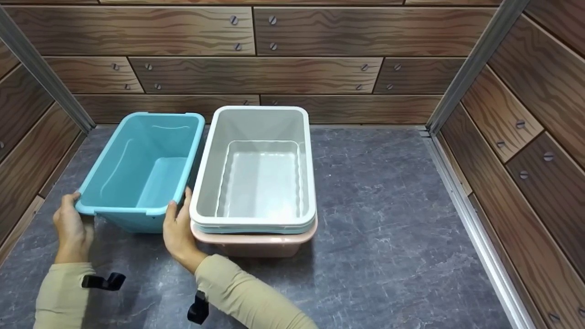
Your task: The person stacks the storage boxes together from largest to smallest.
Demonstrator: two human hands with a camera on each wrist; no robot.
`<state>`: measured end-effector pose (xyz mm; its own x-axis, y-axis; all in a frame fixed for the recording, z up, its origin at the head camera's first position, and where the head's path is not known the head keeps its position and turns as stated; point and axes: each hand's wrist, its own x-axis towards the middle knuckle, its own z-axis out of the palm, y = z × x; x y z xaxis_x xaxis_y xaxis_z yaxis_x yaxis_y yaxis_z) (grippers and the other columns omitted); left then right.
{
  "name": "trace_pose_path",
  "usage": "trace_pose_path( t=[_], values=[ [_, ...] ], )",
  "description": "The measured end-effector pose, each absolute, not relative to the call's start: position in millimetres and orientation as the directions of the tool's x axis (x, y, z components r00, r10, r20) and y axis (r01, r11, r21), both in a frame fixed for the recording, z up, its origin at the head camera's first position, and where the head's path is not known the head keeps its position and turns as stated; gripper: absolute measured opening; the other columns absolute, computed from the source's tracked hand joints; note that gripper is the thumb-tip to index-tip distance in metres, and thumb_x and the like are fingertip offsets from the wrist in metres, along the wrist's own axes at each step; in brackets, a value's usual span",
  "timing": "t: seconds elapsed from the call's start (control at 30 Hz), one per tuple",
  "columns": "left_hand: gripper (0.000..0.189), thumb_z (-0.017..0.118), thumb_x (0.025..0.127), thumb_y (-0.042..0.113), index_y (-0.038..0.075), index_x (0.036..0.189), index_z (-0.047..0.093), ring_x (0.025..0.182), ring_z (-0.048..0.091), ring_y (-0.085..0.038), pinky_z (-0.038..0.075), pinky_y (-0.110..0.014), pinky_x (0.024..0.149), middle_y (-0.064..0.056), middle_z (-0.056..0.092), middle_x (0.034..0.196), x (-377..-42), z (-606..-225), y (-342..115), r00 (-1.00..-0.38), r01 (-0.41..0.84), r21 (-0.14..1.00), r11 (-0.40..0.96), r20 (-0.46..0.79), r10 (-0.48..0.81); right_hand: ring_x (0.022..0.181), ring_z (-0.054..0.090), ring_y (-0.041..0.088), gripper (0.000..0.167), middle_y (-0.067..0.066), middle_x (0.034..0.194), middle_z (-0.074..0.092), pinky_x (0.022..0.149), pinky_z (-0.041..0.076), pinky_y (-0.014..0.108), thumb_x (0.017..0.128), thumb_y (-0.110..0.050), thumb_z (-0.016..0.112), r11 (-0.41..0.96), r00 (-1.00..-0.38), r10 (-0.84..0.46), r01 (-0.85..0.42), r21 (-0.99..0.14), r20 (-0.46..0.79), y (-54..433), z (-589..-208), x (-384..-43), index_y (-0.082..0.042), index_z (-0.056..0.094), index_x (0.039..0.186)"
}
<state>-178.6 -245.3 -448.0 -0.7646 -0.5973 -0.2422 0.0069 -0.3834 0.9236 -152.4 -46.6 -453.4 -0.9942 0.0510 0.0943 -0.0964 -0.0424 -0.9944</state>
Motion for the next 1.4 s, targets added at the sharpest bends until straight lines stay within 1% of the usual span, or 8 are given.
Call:
trace_pose_path(
  t=[0.13,0.27,0.37,0.57,0.8,1.07,1.27,1.4],
  values=[
    [0.049,0.041,0.096,0.019,-0.003,0.140,0.046,0.121,0.051,-0.012,0.045,-0.016,0.095,0.004,0.059,0.116,-178,-447,-248,-0.788,0.002,0.917,-0.398,-0.244,-0.566,0.141,0.033,0.041,0.050,0.031,0.152,0.031,0.117,0.032,0.052,0.101,-0.007,0.035,-0.030,-0.994,0.044,-0.103,-0.994,0.101,-46,-451,-151,0.012,0.023,0.146],
    [0.049,0.040,0.097,0.019,-0.003,0.140,0.045,0.131,0.047,-0.016,0.041,-0.022,0.109,-0.012,0.053,0.137,-179,-446,-248,-0.791,-0.008,0.921,-0.390,-0.245,-0.560,0.142,0.034,0.040,0.050,0.031,0.151,0.032,0.118,0.032,0.052,0.101,-0.007,0.035,-0.008,-0.993,0.043,-0.108,-0.994,0.107,-46,-450,-151,0.012,0.023,0.146],
    [0.049,0.040,0.096,0.019,-0.002,0.141,0.045,0.134,0.045,-0.016,0.038,-0.025,0.114,-0.014,0.046,0.146,-179,-445,-248,-0.790,-0.013,0.919,-0.395,-0.251,-0.559,0.142,0.033,0.041,0.050,0.032,0.151,0.031,0.117,0.032,0.052,0.101,-0.007,0.035,0.000,-0.993,0.042,-0.115,-0.993,0.115,-46,-449,-152,0.013,0.023,0.146],
    [0.049,0.043,0.095,0.017,-0.003,0.140,0.045,0.132,0.047,-0.016,0.040,-0.023,0.112,-0.011,0.050,0.142,-181,-445,-250,-0.783,0.002,0.904,-0.427,-0.264,-0.562,0.142,0.032,0.042,0.050,0.033,0.151,0.031,0.118,0.031,0.053,0.102,-0.006,0.034,0.004,-0.993,0.034,-0.115,-0.993,0.115,-47,-449,-152,0.014,0.022,0.146],
    [0.050,0.042,0.095,0.017,-0.004,0.140,0.045,0.133,0.047,-0.017,0.037,-0.027,0.116,-0.012,0.049,0.142,-182,-446,-249,-0.792,0.009,0.900,-0.436,-0.260,-0.553,0.144,0.029,0.042,0.050,0.032,0.152,0.028,0.120,0.027,0.053,0.102,-0.005,0.033,0.011,-0.995,0.033,-0.097,-0.995,0.097,-47,-447,-152,0.014,0.021,0.146],
    [0.050,0.045,0.096,0.018,-0.003,0.141,0.044,0.135,0.047,-0.017,0.037,-0.027,0.116,-0.012,0.049,0.144,-180,-445,-249,-0.789,0.011,0.897,-0.443,-0.264,-0.554,0.143,0.030,0.042,0.050,0.033,0.152,0.029,0.120,0.026,0.052,0.101,-0.006,0.034,0.035,-0.997,0.040,-0.065,-0.997,0.066,-46,-442,-149,0.014,0.022,0.146],
    [0.050,0.046,0.096,0.018,-0.003,0.140,0.044,0.134,0.046,-0.017,0.037,-0.026,0.116,-0.008,0.054,0.137,-178,-443,-250,-0.799,0.038,0.885,-0.464,-0.252,-0.546,0.143,0.031,0.042,0.050,0.032,0.152,0.030,0.120,0.026,0.053,0.102,-0.008,0.034,0.067,-0.994,0.033,-0.102,-0.992,0.105,-45,-443,-149,0.014,0.023,0.146],
    [0.048,0.048,0.095,0.018,-0.003,0.138,0.048,0.131,0.049,-0.017,0.040,-0.025,0.112,-0.005,0.058,0.130,-176,-441,-251,-0.795,0.062,0.881,-0.469,-0.241,-0.556,0.143,0.031,0.042,0.050,0.032,0.151,0.032,0.120,0.027,0.053,0.102,-0.010,0.035,0.093,-0.992,0.030,-0.119,-0.989,0.122,-44,-442,-147,0.013,0.024,0.145]
  ],
)
